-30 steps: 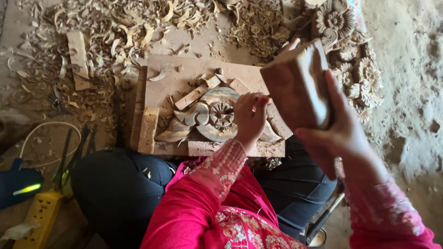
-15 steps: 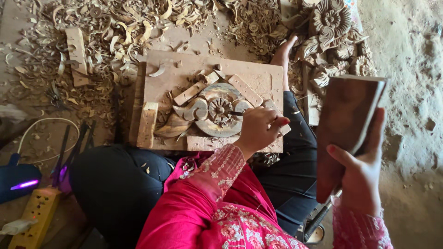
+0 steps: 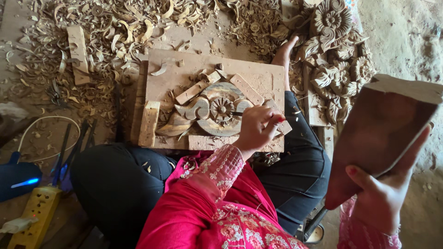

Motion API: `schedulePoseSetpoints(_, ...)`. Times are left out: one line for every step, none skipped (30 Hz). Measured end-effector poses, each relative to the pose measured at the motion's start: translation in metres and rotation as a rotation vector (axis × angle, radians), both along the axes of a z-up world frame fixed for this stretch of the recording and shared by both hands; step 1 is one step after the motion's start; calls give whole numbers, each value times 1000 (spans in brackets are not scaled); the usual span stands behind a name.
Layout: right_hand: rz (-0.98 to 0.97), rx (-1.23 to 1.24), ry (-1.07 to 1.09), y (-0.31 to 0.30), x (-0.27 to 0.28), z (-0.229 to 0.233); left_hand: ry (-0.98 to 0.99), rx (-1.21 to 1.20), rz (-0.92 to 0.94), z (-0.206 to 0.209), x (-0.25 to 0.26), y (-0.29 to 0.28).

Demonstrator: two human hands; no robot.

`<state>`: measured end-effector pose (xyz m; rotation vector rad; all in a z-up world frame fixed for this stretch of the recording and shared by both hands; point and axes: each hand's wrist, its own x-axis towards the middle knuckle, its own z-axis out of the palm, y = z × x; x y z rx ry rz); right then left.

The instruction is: The person is carving a decorative floral pattern into a piece of wood using a chisel and a wooden mallet. They repeatedly strike the chisel to shape the wood, creating intricate details and removing wood shavings.

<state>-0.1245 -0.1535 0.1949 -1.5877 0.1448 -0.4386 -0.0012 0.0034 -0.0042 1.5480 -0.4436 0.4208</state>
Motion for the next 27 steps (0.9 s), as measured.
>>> schedulePoseSetpoints(-15,-4,8,-1,-5,-1,6,-17,1,-2,0,0)
schedulePoseSetpoints(-7,10,9,-3,-9,-1,13,-34,2,-4,0,-1)
schedulePoseSetpoints(1,24,10,-4,-12,-1,19,-51,4,-7,1,-1)
schedulePoseSetpoints(24,40,-10,-5,-12,-3,55,-63,-7,-10,3,-2)
schedulePoseSetpoints(49,57,-29,-4,-11,-4,93,-74,-18,-13,6,-3)
schedulePoseSetpoints(88,76,-70,-3,-6,-6,130,-86,-29,-17,7,-3)
schedulePoseSetpoints(108,-23,-8,-1,0,-7,131,-100,-31,-20,9,-3)
schedulePoseSetpoints(131,-126,49,1,8,-7,133,-114,-33,-23,10,-2)
schedulePoseSetpoints(136,-343,205,6,16,-9,133,-128,-35,-25,10,0)
schedulePoseSetpoints(143,-558,359,11,24,-10,141,-121,-5,-26,11,1)
schedulePoseSetpoints(150,-771,511,15,31,-10,148,-114,23,-25,11,2)
schedulePoseSetpoints(221,-813,356,19,36,-10,155,-107,52,-24,11,3)
schedulePoseSetpoints(279,-871,243,22,38,-8,159,-99,16,-22,9,6)
schedulePoseSetpoints(256,-727,243,24,37,-6,164,-91,-19,-19,8,9)
schedulePoseSetpoints(246,-519,192,27,38,-6,171,-85,-50,-15,8,12)
schedulePoseSetpoints(229,-354,152,29,38,-6,156,-96,-58,-12,9,15)
schedulePoseSetpoints(225,-377,170,31,40,-8,146,-112,-61,-10,9,17)
schedulePoseSetpoints(223,-454,217,32,39,-11,136,-127,-64,-8,8,19)
schedulePoseSetpoints(217,-595,288,33,39,-15,128,-124,-37,-6,6,19)
schedulePoseSetpoints(228,-723,329,32,38,-20,120,-122,-11,-4,4,20)
schedulePoseSetpoints(230,-797,319,30,39,-22,98,-117,13,-1,6,20)
schedulePoseSetpoints(239,-847,308,28,41,-27,117,-122,-12,1,8,19)
schedulePoseSetpoints(220,-723,275,26,39,-30,136,-121,-42,0,10,20)
schedulePoseSetpoints(195,-552,229,23,38,-34,155,-120,-72,-2,12,21)
schedulePoseSetpoints(194,-452,195,21,33,-38,163,-98,-71,-5,11,20)
schedulePoseSetpoints(169,-235,158,17,26,-40,170,-75,-70,-10,10,20)
schedulePoseSetpoints(144,-241,237,16,24,-46,174,-56,-62,-14,11,19)
